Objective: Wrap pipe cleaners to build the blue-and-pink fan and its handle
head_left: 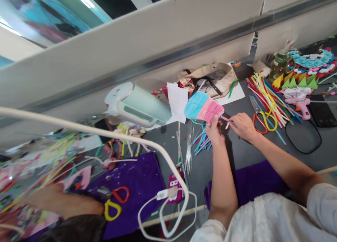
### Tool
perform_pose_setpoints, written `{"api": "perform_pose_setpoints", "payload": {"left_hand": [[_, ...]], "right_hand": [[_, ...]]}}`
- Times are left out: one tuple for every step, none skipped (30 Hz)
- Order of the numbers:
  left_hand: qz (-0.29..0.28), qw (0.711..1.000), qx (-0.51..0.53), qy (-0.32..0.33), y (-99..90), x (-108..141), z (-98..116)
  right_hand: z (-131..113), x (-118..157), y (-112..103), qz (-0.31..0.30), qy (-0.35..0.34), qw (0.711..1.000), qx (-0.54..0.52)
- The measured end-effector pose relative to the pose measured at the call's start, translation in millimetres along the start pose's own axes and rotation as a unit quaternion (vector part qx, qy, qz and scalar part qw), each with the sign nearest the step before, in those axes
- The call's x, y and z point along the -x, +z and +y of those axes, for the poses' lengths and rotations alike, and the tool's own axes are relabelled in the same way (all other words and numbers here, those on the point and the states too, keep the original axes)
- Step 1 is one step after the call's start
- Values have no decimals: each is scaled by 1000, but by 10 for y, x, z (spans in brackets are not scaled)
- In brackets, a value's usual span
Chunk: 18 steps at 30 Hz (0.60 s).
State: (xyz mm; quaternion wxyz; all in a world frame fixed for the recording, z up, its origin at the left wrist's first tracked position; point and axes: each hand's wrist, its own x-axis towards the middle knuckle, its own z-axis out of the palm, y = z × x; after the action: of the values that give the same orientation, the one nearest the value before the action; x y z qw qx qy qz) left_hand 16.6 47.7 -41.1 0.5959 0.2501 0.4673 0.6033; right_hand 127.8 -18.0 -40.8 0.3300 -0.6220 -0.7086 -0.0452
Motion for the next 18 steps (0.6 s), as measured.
{"api": "perform_pose_setpoints", "payload": {"left_hand": [[3, 1000, -4, 7, 4, 8, -4], [5, 1000, -6, 13, 6, 13, -8], [8, 1000, -8, 17, 7, 14, -11], [9, 1000, -8, 20, 7, 12, -14], [8, 1000, -7, 22, 6, 8, -14], [3, 1000, -4, 23, 4, 2, -12], [-4, 1000, 0, 22, 1, -6, -9], [-15, 1000, 6, 20, -3, -13, -4], [-28, 999, 14, 17, -9, -21, 2], [-41, 999, 24, 12, -16, -27, 8], [-53, 998, 34, 3, -24, -32, 16], [-65, 997, 44, -9, -33, -36, 24], [-75, 996, 53, -24, -41, -39, 32], [-85, 994, 58, -40, -48, -42, 41], [-94, 992, 60, -58, -53, -45, 48], [-101, 990, 58, -73, -55, -50, 55], [-104, 990, 54, -81, -54, -56, 59], [-100, 991, 48, -79, -51, -64, 62]], "right_hand": [[2, 5, 13, 6, 15, 1000, -9], [4, 8, 28, 10, 35, 999, -26], [5, 8, 45, 12, 64, 996, -54], [8, 4, 61, 12, 99, 990, -96], [13, -3, 75, 6, 136, 978, -156], [19, -12, 86, -3, 173, 957, -231], [26, -23, 92, -13, 210, 925, -315], [35, -34, 93, -23, 243, 883, -401], [43, -44, 90, -34, 272, 834, -479], [51, -52, 84, -42, 297, 783, -545], [58, -58, 76, -51, 318, 736, -596], [64, -61, 69, -63, 334, 694, -635], [69, -62, 64, -79, 342, 660, -665], [72, -61, 63, -96, 345, 632, -687], [74, -58, 68, -111, 345, 610, -705], [74, -56, 78, -121, 345, 594, -717], [72, -53, 94, -127, 346, 584, -723], [67, -51, 114, -128, 350, 584, -721]]}}
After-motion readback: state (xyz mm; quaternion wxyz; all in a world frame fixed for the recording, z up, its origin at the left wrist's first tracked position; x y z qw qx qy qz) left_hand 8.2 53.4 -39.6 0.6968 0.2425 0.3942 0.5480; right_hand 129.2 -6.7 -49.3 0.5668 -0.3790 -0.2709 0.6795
